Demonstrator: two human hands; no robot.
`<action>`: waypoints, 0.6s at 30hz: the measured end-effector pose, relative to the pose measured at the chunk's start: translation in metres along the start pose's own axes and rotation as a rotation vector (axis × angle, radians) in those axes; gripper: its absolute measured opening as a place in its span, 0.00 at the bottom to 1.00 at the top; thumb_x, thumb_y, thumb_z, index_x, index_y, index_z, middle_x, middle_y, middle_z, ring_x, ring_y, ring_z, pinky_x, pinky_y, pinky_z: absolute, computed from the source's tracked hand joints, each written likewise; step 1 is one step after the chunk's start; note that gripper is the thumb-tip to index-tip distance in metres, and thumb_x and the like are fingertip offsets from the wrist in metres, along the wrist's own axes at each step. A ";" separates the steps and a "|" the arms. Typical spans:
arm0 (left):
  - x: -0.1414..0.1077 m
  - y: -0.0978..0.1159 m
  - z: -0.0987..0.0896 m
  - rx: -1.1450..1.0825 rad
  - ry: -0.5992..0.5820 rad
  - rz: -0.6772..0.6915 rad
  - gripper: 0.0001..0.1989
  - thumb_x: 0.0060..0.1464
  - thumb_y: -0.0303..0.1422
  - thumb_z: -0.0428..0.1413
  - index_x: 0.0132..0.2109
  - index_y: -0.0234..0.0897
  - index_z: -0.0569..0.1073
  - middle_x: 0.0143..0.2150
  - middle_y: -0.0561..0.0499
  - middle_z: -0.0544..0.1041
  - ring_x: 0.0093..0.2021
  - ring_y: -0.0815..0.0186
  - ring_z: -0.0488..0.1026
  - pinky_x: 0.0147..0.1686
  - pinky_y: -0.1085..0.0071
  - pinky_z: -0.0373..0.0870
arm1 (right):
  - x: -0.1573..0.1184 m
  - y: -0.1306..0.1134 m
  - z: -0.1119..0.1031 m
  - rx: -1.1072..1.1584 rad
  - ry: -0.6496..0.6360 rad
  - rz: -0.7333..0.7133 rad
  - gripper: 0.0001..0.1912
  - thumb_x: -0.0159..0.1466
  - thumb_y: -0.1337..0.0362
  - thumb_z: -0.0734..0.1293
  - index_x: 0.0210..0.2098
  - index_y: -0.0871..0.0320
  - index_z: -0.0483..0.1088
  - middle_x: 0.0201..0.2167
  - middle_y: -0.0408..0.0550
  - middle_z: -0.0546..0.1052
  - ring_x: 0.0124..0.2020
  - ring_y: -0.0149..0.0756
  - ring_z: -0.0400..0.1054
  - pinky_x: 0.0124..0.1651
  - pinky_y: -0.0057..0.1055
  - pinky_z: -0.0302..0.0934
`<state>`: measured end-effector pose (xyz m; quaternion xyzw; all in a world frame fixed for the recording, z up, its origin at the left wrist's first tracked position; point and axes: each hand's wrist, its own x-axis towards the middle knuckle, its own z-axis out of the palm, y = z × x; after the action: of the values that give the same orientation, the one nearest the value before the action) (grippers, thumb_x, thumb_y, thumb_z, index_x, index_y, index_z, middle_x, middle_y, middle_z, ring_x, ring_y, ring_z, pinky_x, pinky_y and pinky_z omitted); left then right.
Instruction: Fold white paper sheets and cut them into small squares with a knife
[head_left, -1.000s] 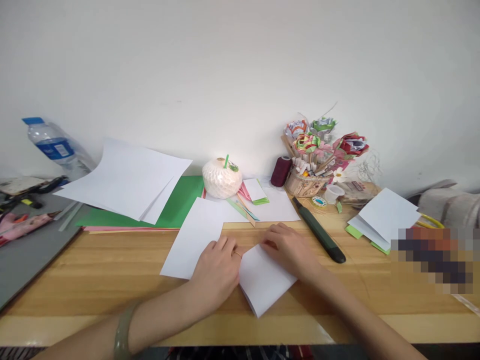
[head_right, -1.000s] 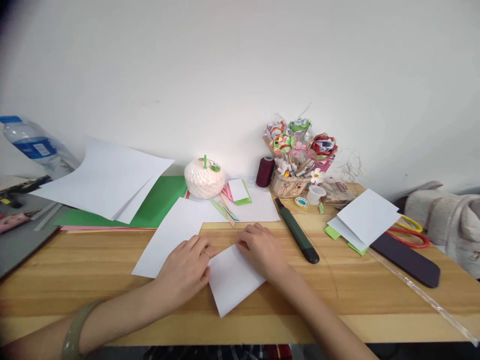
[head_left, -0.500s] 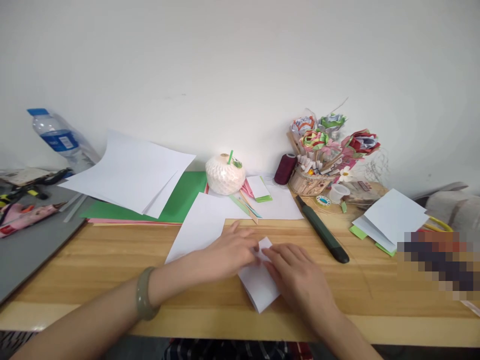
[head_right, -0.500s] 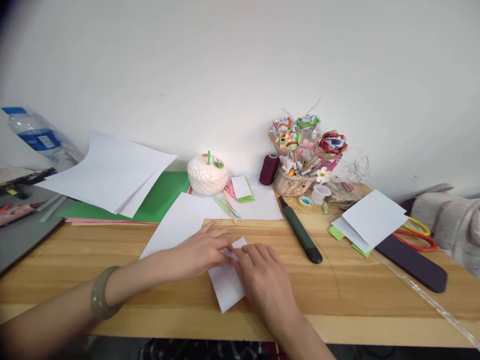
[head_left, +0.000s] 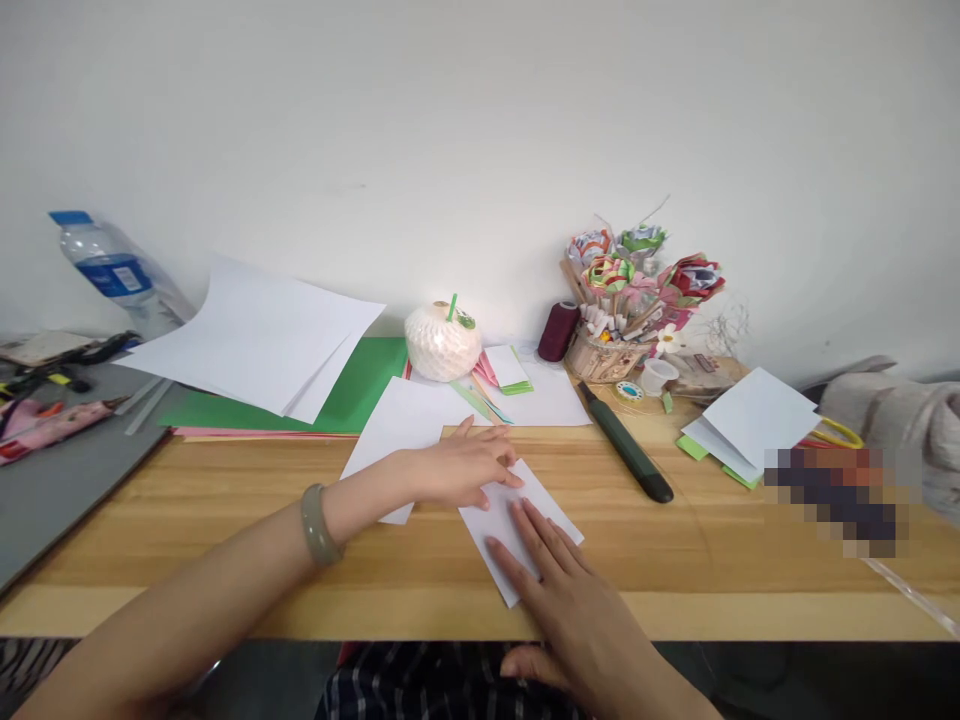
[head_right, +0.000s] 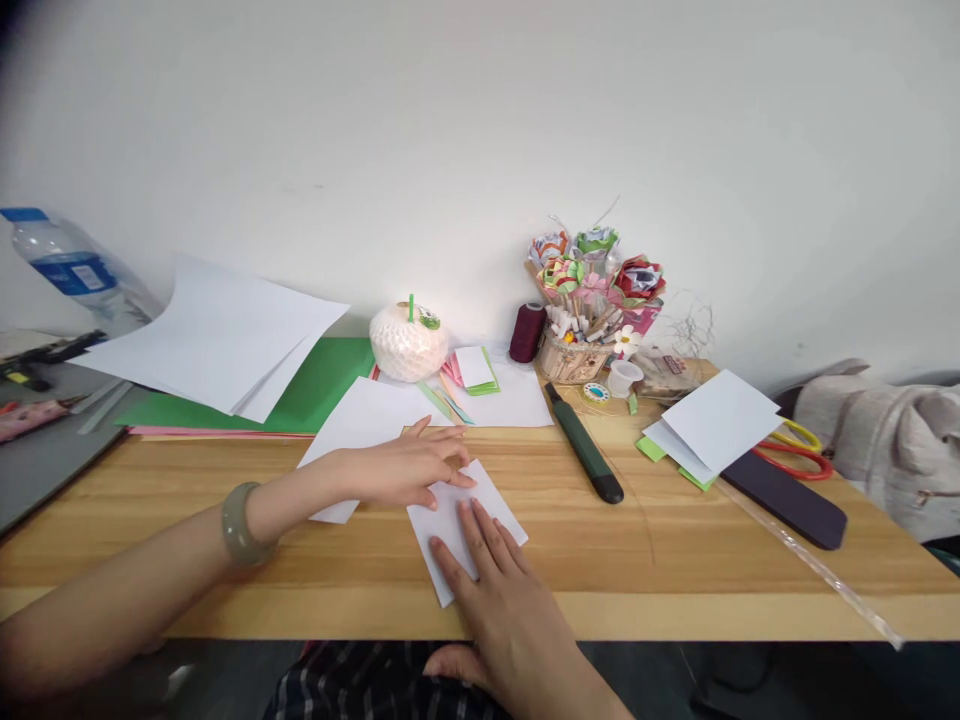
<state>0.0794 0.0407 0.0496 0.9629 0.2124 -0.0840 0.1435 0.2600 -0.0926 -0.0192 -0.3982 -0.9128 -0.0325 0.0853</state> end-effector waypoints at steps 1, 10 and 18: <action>0.001 -0.001 -0.001 0.011 -0.027 0.004 0.22 0.51 0.30 0.58 0.54 0.47 0.67 0.61 0.49 0.61 0.66 0.51 0.41 0.57 0.42 0.42 | -0.001 -0.002 0.000 -0.001 0.004 0.009 0.47 0.51 0.35 0.58 0.62 0.58 0.52 0.62 0.68 0.51 0.62 0.58 0.44 0.54 0.49 0.55; 0.004 0.001 -0.004 0.116 -0.071 0.095 0.22 0.52 0.31 0.58 0.54 0.44 0.67 0.66 0.51 0.51 0.66 0.51 0.35 0.58 0.42 0.39 | -0.022 -0.012 -0.007 -0.124 0.110 -0.059 0.50 0.54 0.35 0.54 0.62 0.70 0.50 0.60 0.64 0.57 0.62 0.47 0.48 0.56 0.39 0.55; 0.001 0.003 0.004 0.106 0.059 0.104 0.20 0.50 0.38 0.59 0.51 0.42 0.71 0.61 0.48 0.63 0.65 0.51 0.43 0.59 0.45 0.39 | -0.045 0.015 -0.012 -0.112 0.074 0.044 0.46 0.57 0.41 0.59 0.63 0.67 0.45 0.62 0.62 0.53 0.62 0.46 0.49 0.56 0.42 0.56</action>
<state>0.0812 0.0368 0.0464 0.9810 0.1614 -0.0590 0.0900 0.3027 -0.1161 -0.0159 -0.4207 -0.8969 -0.0963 0.0970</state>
